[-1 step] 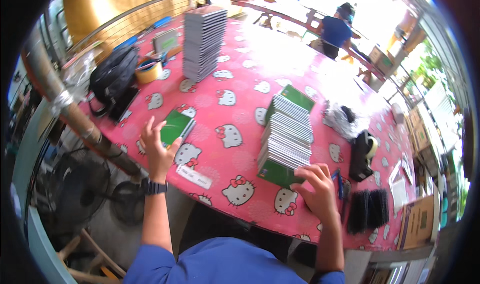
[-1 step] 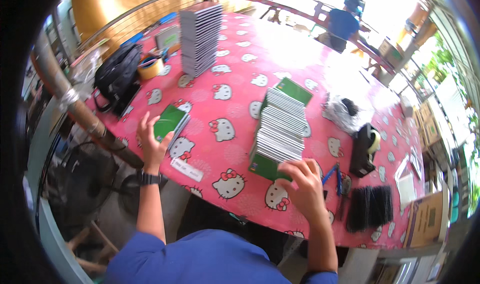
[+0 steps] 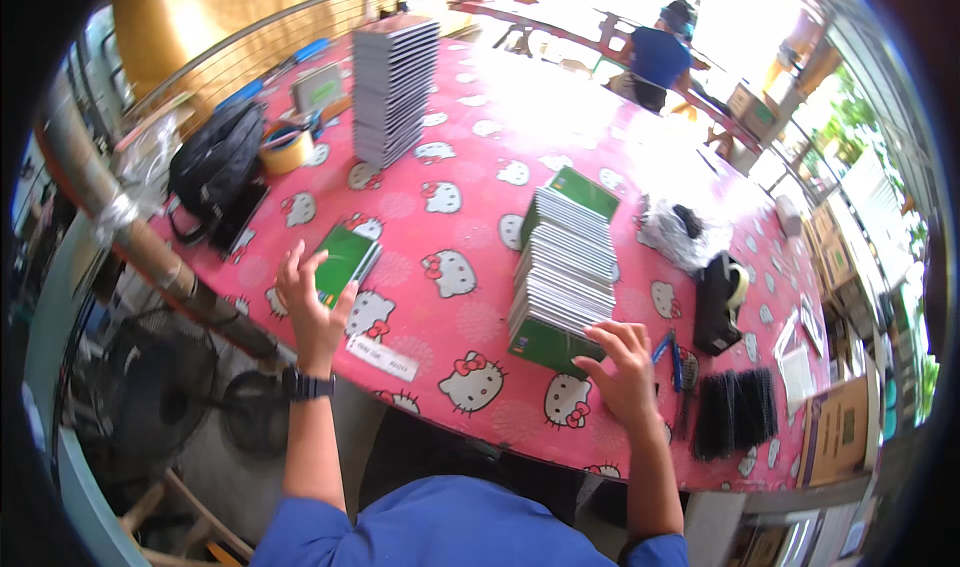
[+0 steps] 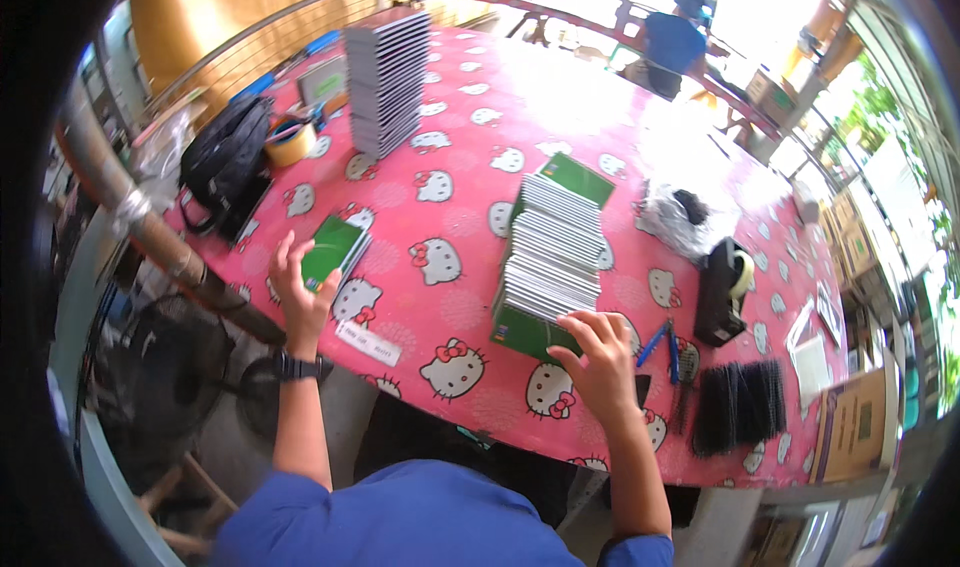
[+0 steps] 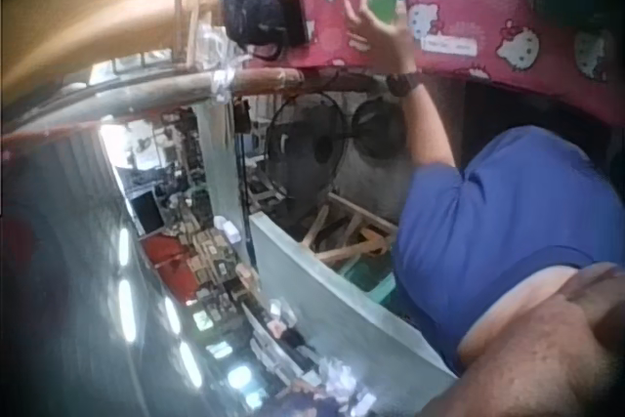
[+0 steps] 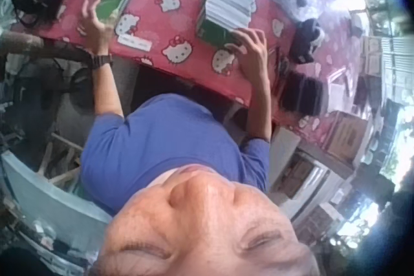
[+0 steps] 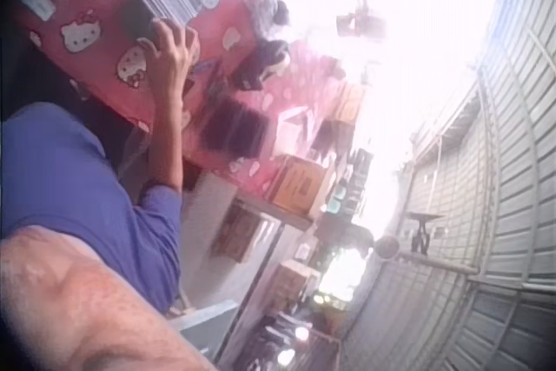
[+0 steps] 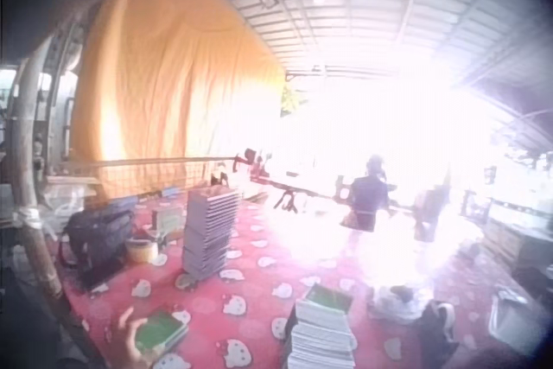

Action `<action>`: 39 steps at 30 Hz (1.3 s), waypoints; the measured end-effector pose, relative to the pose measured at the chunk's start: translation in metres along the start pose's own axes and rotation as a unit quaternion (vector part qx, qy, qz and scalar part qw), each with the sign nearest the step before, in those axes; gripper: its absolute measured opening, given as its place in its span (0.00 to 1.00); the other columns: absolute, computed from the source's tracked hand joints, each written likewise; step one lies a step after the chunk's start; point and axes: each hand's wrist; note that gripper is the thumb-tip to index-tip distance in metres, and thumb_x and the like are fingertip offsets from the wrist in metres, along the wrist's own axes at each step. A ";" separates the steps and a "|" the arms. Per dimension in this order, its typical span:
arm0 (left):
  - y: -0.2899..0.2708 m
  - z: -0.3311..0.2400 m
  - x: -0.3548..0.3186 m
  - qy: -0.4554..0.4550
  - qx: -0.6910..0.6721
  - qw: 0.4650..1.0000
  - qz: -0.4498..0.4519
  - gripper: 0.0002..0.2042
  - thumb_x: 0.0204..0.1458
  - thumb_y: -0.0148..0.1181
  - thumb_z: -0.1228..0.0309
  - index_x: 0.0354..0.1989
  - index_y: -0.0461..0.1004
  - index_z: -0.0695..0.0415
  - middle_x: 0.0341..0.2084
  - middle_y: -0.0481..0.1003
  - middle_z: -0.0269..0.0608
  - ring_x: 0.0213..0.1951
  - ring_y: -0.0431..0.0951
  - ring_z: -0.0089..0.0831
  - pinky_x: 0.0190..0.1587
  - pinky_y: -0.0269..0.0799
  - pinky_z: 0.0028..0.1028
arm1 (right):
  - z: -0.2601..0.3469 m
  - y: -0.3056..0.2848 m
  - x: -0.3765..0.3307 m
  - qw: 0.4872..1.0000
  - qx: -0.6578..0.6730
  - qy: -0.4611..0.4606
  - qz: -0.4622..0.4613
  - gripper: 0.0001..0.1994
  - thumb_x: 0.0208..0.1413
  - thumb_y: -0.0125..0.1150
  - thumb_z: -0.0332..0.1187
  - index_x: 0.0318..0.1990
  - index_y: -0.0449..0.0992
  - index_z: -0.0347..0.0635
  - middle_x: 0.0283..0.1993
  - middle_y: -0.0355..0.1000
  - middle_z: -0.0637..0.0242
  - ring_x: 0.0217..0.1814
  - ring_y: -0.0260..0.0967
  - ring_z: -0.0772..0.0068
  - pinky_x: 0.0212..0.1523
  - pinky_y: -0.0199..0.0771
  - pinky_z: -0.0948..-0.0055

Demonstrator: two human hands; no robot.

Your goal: The person binds small green notepads by hand, inserting metal spiral coils into the pre-punched holes and then crimping the ends of the coils.

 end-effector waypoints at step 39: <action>0.048 -0.176 -0.077 0.302 -0.210 0.905 0.216 0.16 0.41 0.58 0.81 0.39 0.80 0.52 0.34 0.77 0.30 0.37 0.75 0.26 0.41 0.61 0.28 | -0.071 -0.003 -0.082 0.916 0.063 0.291 -0.268 0.06 0.51 0.57 0.29 0.34 0.78 0.38 0.33 0.74 0.55 0.34 0.72 0.59 0.38 0.71 0.65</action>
Point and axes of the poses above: each hand's wrist, its own x-axis towards the middle knuckle, its own y-axis out of the palm, z = x × y
